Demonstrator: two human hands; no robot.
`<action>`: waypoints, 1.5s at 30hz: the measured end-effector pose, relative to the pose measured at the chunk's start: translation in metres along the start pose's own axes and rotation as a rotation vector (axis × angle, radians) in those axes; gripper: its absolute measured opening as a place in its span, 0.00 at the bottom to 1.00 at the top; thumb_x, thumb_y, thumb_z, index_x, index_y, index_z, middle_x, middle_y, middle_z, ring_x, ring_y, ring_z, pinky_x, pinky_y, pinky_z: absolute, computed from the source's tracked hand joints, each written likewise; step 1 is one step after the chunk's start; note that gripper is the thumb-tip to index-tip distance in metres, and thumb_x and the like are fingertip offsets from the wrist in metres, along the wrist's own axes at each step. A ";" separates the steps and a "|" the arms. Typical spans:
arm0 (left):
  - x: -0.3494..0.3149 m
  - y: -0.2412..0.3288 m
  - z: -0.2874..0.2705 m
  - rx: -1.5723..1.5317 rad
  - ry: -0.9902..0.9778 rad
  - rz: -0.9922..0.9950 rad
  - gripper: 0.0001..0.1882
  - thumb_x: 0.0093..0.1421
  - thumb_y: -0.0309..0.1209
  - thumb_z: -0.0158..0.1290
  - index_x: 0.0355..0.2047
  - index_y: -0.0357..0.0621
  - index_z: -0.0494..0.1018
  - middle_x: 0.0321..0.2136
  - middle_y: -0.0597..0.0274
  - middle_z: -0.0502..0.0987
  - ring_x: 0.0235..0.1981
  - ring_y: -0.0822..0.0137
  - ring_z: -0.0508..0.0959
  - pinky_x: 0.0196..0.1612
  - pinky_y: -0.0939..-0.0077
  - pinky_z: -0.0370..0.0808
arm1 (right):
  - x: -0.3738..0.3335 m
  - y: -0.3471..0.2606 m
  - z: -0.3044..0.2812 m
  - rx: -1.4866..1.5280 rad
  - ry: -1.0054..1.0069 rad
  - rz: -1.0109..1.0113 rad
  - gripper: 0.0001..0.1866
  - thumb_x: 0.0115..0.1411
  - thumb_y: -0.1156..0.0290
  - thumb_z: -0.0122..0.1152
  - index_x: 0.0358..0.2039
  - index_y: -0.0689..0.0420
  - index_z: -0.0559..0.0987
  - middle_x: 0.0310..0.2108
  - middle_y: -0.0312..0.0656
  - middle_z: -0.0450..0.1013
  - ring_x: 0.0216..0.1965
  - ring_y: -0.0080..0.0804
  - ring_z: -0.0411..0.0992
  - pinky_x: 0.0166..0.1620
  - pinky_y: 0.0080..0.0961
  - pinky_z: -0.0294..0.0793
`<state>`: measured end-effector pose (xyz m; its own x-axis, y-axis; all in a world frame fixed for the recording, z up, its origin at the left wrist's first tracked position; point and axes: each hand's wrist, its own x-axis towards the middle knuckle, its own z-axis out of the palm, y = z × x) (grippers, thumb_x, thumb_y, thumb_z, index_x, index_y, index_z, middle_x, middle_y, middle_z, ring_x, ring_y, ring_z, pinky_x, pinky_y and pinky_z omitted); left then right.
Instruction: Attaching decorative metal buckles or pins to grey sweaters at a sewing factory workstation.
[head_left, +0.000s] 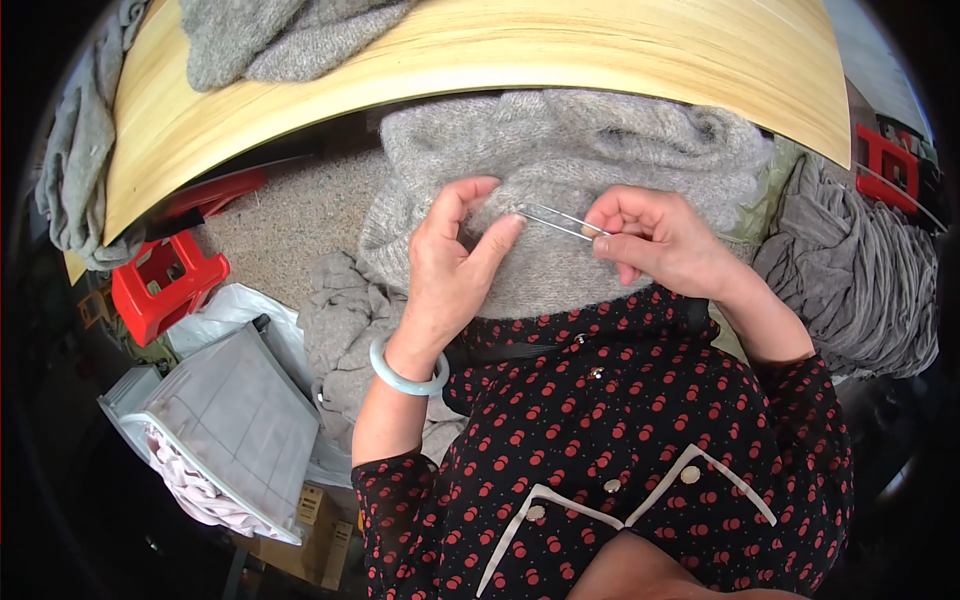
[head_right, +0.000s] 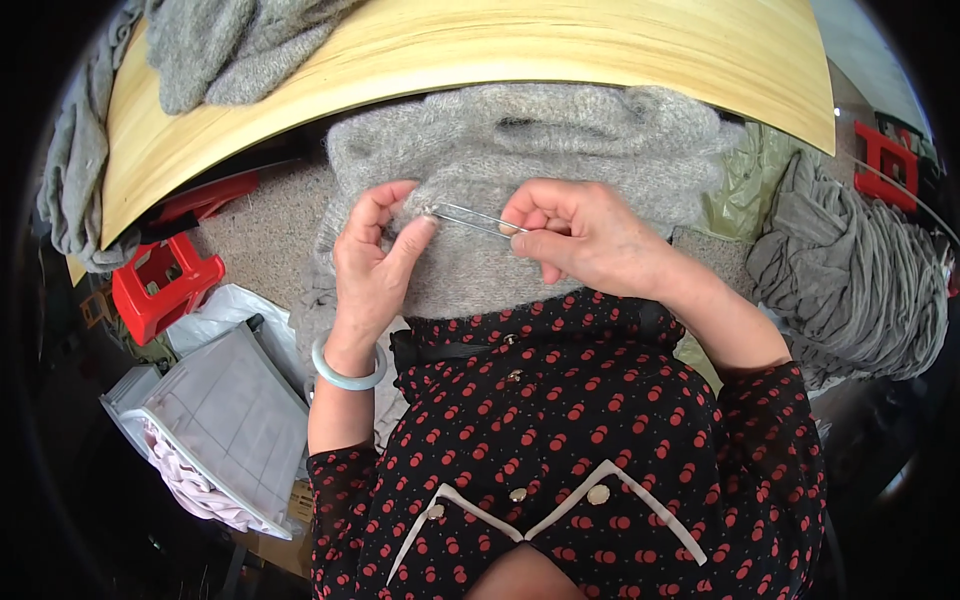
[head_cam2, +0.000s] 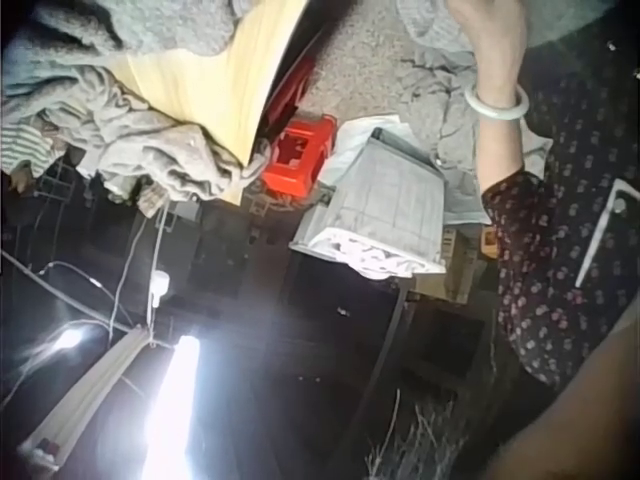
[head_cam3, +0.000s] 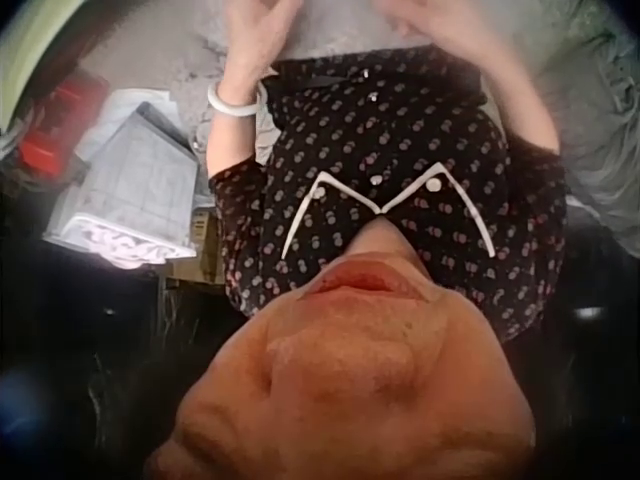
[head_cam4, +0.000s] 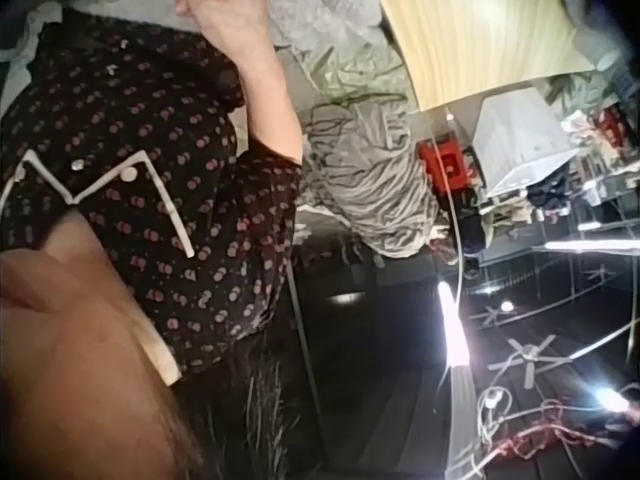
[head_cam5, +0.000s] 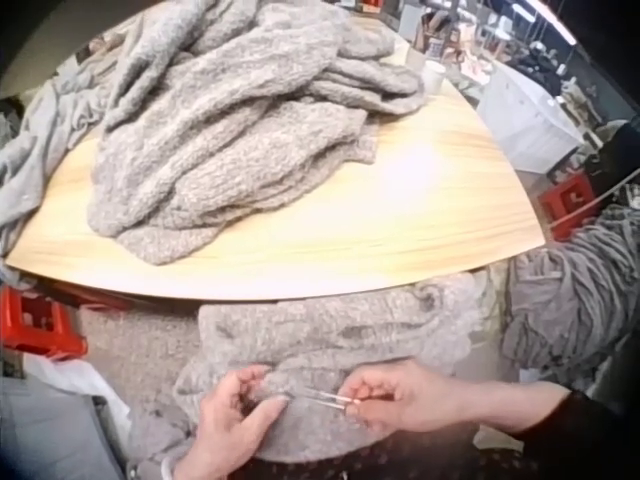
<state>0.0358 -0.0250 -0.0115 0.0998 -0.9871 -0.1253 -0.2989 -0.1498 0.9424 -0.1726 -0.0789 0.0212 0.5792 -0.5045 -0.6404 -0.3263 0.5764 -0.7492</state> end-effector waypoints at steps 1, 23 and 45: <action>0.001 -0.002 -0.003 0.000 -0.004 0.004 0.12 0.50 0.26 0.56 0.35 0.36 0.69 0.24 0.60 0.72 0.21 0.73 0.70 0.25 0.79 0.67 | 0.001 -0.001 0.001 -0.002 0.013 0.012 0.05 0.56 0.76 0.53 0.34 0.60 0.70 0.22 0.30 0.67 0.20 0.12 0.65 0.23 0.09 0.64; -0.006 -0.005 0.012 0.498 0.205 0.670 0.14 0.37 0.20 0.56 0.28 0.39 0.70 0.25 0.60 0.71 0.28 0.60 0.71 0.37 0.66 0.68 | 0.023 0.029 0.032 -0.460 0.362 -0.706 0.09 0.47 0.84 0.56 0.30 0.61 0.70 0.26 0.39 0.67 0.24 0.25 0.66 0.24 0.18 0.66; -0.003 -0.003 0.007 0.380 0.328 0.515 0.12 0.38 0.14 0.50 0.26 0.37 0.68 0.22 0.57 0.72 0.25 0.60 0.72 0.32 0.74 0.70 | 0.017 0.040 0.023 -0.668 0.502 -0.830 0.08 0.45 0.86 0.56 0.27 0.62 0.73 0.27 0.44 0.70 0.27 0.35 0.71 0.30 0.23 0.71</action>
<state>0.0297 -0.0219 -0.0165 0.1195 -0.8788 0.4620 -0.6884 0.2619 0.6764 -0.1586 -0.0495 -0.0157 0.4878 -0.8491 0.2024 -0.4008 -0.4239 -0.8122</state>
